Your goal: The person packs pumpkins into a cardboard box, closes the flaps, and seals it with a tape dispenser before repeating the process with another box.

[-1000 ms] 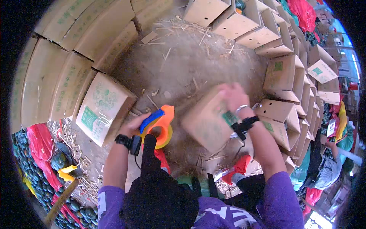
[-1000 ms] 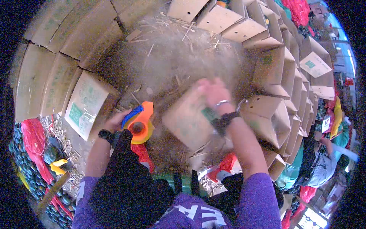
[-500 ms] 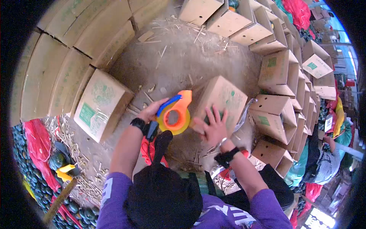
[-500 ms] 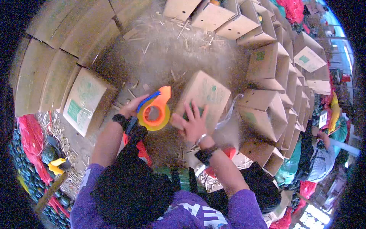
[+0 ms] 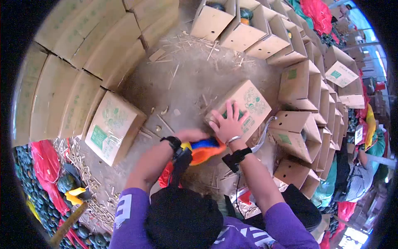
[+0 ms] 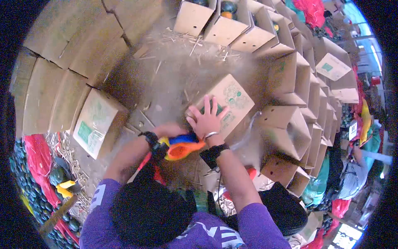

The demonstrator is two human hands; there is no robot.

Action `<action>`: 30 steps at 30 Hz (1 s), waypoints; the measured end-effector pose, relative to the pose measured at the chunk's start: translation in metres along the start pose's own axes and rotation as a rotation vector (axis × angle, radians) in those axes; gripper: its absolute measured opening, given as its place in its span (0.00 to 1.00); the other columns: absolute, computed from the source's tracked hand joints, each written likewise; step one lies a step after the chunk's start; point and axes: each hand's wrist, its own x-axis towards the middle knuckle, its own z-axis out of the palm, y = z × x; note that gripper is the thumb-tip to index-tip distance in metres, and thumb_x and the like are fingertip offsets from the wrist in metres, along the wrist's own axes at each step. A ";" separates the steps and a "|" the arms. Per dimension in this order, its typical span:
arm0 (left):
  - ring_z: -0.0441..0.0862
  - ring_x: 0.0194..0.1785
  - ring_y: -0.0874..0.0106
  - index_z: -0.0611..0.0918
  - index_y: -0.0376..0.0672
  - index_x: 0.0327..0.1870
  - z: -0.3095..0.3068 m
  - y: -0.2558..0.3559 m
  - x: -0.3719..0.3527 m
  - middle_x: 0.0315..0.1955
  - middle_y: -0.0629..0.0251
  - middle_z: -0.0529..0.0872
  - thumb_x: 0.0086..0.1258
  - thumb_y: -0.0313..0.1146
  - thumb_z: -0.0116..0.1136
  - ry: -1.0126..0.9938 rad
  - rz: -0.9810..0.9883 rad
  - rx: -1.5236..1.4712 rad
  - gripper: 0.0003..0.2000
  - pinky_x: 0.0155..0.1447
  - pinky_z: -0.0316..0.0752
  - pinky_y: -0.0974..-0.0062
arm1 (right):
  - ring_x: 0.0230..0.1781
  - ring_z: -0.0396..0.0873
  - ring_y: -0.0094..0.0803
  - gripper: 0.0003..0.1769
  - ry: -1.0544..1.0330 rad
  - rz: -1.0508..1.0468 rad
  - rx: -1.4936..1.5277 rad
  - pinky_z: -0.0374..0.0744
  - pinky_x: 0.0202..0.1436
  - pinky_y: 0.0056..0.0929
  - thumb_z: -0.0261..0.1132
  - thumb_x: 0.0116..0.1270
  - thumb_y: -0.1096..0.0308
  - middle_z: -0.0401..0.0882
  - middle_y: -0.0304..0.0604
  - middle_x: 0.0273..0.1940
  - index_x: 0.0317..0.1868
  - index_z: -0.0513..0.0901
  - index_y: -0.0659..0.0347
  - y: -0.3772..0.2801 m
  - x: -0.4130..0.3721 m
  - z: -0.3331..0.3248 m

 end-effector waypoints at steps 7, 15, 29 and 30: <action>0.80 0.40 0.57 0.81 0.37 0.39 0.017 0.027 -0.054 0.35 0.49 0.82 0.60 0.53 0.49 0.016 0.038 0.253 0.25 0.45 0.73 0.63 | 0.68 0.48 0.45 0.16 -0.043 -0.244 0.244 0.40 0.66 0.62 0.53 0.63 0.52 0.59 0.49 0.63 0.47 0.80 0.44 0.026 -0.081 -0.004; 0.81 0.40 0.65 0.80 0.38 0.42 -0.010 0.090 -0.131 0.36 0.54 0.83 0.63 0.47 0.52 0.331 0.286 -0.055 0.20 0.46 0.73 0.71 | 0.43 0.77 0.27 0.18 -0.253 0.516 2.093 0.76 0.46 0.26 0.47 0.70 0.59 0.77 0.43 0.45 0.49 0.74 0.64 0.040 -0.102 -0.014; 0.81 0.33 0.70 0.82 0.38 0.39 -0.015 0.083 -0.113 0.30 0.58 0.84 0.61 0.43 0.58 0.418 0.277 -0.040 0.16 0.40 0.75 0.73 | 0.44 0.75 0.26 0.22 -0.458 0.274 2.166 0.74 0.49 0.26 0.55 0.67 0.57 0.75 0.38 0.47 0.56 0.70 0.62 0.063 -0.087 0.017; 0.81 0.34 0.70 0.81 0.38 0.40 -0.016 0.084 -0.113 0.31 0.58 0.84 0.61 0.43 0.58 0.421 0.268 -0.051 0.16 0.41 0.74 0.73 | 0.45 0.75 0.27 0.23 -0.461 0.279 2.257 0.73 0.51 0.28 0.54 0.67 0.57 0.75 0.39 0.48 0.56 0.70 0.63 0.051 -0.089 0.016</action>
